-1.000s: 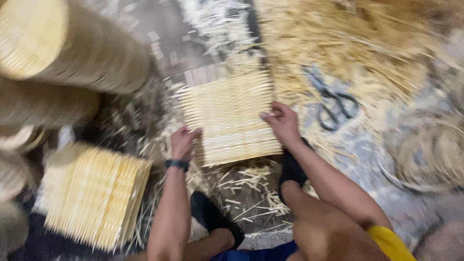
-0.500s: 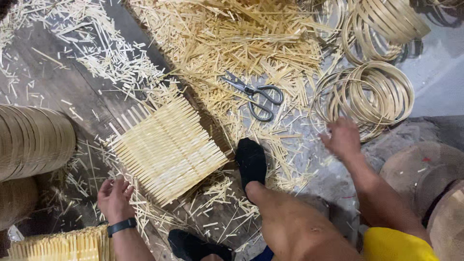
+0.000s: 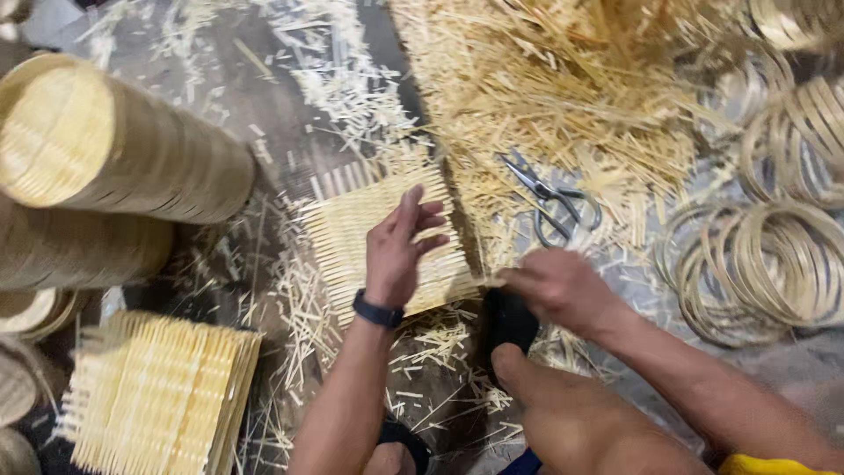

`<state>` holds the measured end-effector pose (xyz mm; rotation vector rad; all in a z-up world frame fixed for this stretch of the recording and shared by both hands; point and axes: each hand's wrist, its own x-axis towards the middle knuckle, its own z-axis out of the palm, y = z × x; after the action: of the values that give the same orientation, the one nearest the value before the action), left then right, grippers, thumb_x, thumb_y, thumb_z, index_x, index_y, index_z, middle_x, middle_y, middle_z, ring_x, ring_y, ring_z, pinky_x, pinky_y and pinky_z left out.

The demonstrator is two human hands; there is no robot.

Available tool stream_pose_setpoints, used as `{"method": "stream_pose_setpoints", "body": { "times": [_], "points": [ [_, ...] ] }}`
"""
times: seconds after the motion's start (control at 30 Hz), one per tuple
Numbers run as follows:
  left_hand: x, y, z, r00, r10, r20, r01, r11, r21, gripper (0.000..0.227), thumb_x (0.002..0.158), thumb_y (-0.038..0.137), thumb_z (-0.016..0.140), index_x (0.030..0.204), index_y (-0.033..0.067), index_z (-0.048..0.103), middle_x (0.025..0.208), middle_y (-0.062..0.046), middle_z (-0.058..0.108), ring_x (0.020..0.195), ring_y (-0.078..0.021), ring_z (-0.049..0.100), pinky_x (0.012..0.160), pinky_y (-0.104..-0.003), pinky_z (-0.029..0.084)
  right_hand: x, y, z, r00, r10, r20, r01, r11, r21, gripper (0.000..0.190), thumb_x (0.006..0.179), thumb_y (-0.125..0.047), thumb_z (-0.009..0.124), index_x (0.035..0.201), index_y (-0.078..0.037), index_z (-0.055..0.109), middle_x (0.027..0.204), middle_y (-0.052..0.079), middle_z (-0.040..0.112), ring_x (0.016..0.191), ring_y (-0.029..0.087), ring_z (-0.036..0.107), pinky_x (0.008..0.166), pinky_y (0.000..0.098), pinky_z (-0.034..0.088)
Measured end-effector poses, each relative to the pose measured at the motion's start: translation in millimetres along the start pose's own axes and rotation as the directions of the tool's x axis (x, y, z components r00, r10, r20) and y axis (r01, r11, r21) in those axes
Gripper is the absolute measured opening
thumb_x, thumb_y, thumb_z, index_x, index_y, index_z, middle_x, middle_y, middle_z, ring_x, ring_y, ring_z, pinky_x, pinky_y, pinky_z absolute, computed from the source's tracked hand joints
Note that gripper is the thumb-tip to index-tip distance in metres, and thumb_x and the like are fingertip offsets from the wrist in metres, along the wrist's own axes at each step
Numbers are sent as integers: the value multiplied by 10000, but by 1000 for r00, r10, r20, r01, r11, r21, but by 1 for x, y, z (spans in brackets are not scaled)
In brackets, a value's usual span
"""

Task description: The person assembles a bamboo basket by placing a circular frame onto a woven base, trimming excess bamboo strips with shears, and fitting a wooden template to press the frame into place.

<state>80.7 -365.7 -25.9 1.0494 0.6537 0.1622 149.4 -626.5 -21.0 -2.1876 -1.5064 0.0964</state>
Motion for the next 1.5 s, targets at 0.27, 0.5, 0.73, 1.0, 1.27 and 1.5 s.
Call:
{"method": "stream_pose_setpoints", "body": {
  "times": [0.27,0.5,0.73,1.0,1.27,1.5],
  "points": [
    [-74,53,-11,994,-83,73,85,996,-29,292,961,227,709,1127,-5,775,614,66,494,477,-40,347,425,-223,251,126,-76,-104,914,-333,-233,319,943,-97,297,837,-235,769,1050,-33,721,944,123,672,878,296,650,749,418,534],
    [-111,74,-31,962,-145,232,192,962,-195,325,991,334,672,936,16,710,627,38,498,499,-64,397,433,-253,284,143,-103,-100,958,-281,-56,285,954,92,183,846,-124,768,1012,-50,749,929,105,683,747,242,699,608,346,579],
    [-98,104,-32,907,-295,301,315,949,-20,705,913,813,353,606,188,462,531,58,375,425,-76,282,389,-254,182,161,-138,-73,843,-538,-9,536,841,-74,86,811,-48,722,889,-23,698,824,79,625,745,204,632,560,318,544],
    [-96,65,-43,945,-281,165,306,940,-149,702,885,851,338,570,223,316,512,93,265,403,-69,210,378,-270,147,154,-155,-42,877,-459,-144,428,881,-203,146,824,-82,751,750,-65,627,698,42,481,678,203,540,483,344,437],
    [-75,46,-56,964,-234,124,250,960,-128,634,983,747,408,608,235,397,531,88,345,430,-66,282,387,-241,220,157,-130,-15,943,-266,-200,265,964,-31,168,805,-203,801,853,-79,699,795,62,592,738,212,620,598,333,524],
    [-42,54,-120,994,93,-62,-112,778,-619,341,1009,341,603,1078,20,693,658,37,527,551,-78,427,484,-233,357,147,-65,-28,653,706,276,-394,5,919,453,949,-453,550,1036,-39,712,750,50,702,665,171,689,625,319,615]
  ]
}}
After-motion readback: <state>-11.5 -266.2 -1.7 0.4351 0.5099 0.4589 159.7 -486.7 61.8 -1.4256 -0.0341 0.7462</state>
